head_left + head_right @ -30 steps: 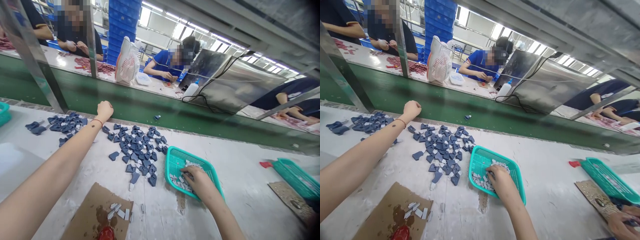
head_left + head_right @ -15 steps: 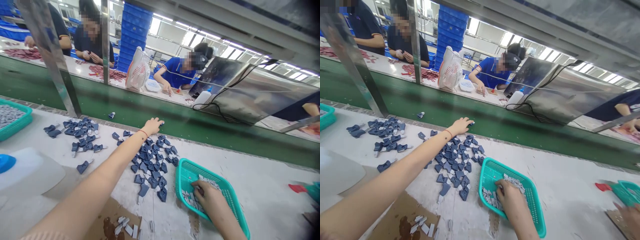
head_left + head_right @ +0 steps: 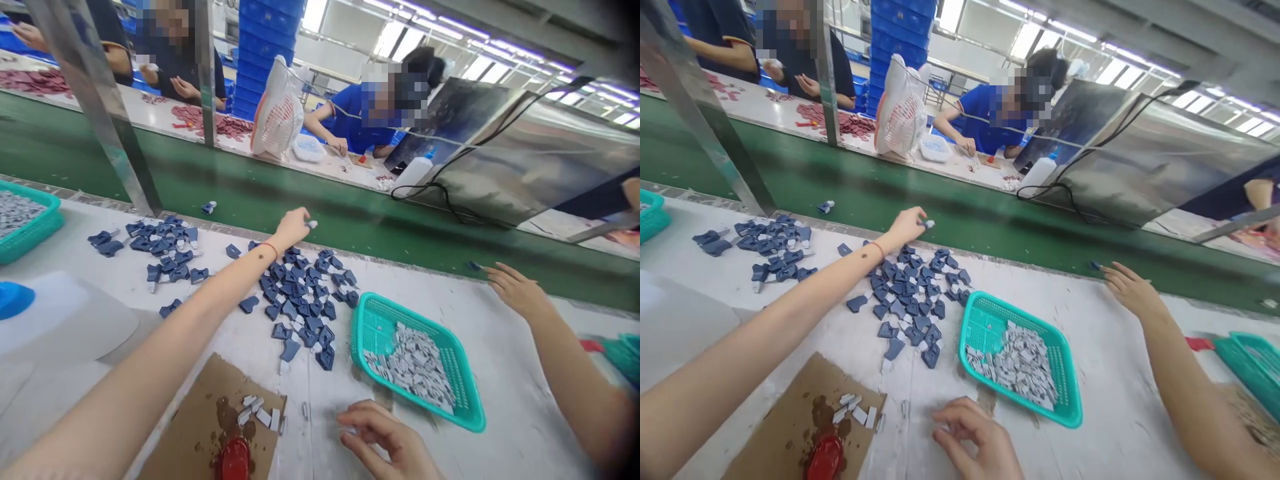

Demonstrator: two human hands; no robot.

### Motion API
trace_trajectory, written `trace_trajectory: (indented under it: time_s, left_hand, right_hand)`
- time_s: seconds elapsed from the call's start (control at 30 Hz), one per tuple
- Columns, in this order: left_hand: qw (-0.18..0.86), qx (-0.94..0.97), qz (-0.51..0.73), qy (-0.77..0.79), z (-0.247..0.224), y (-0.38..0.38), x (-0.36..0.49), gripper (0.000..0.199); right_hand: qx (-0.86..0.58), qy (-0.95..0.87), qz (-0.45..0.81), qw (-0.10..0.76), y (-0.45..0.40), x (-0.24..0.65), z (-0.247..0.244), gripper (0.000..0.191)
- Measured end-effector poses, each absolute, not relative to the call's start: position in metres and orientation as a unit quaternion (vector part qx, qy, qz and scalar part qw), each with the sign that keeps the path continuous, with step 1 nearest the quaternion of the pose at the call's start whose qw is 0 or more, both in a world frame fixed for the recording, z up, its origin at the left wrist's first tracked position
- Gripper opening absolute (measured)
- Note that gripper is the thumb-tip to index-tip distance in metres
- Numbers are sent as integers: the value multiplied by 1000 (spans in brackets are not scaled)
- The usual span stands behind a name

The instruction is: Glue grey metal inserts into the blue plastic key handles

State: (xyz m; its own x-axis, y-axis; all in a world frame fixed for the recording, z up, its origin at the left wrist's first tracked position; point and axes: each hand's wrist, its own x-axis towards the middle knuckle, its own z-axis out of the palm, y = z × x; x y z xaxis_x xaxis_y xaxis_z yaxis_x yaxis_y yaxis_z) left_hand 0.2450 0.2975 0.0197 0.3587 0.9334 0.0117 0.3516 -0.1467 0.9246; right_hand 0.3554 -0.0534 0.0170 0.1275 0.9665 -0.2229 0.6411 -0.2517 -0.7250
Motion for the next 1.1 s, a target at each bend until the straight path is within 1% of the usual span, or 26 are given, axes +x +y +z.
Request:
trace_trajectory:
  time_s: [0.07, 0.13, 0.3, 0.43, 0.57, 0.7, 0.83, 0.97, 1.1]
  left_hand:
    - [494, 648, 345, 467, 24, 293, 233, 26]
    - [532, 607, 376, 454, 32, 279, 217, 22]
    - [610, 530, 431, 402, 58, 217, 167, 16]
    - [655, 497, 418, 386, 69, 170, 135, 15]
    - [721, 451, 379, 365, 71, 133, 109, 17]
    - [776, 384, 344, 365, 64, 95, 83, 22]
    - [804, 324, 302, 396, 45, 60, 59, 23]
    - [796, 299, 298, 434, 25, 32, 38, 26]
    - [796, 273, 290, 455, 16, 13, 25, 25]
  right_hand:
    - [-728, -540, 350, 237, -54, 349, 10, 11]
    - [-740, -525, 345, 241, -54, 347, 6, 12]
    - [-749, -516, 322, 261, -51, 345, 7, 26]
    - [-760, -505, 300, 277, -55, 345, 6, 33]
    - [-794, -472, 242, 295, -68, 340, -2, 40]
    - [-829, -446, 162, 295, -81, 324, -14, 42]
    - [-846, -441, 99, 284, -83, 308, -24, 43]
    - [-849, -447, 74, 273, -80, 301, -24, 45]
    - [-845, -457, 74, 266, -80, 301, -23, 42]
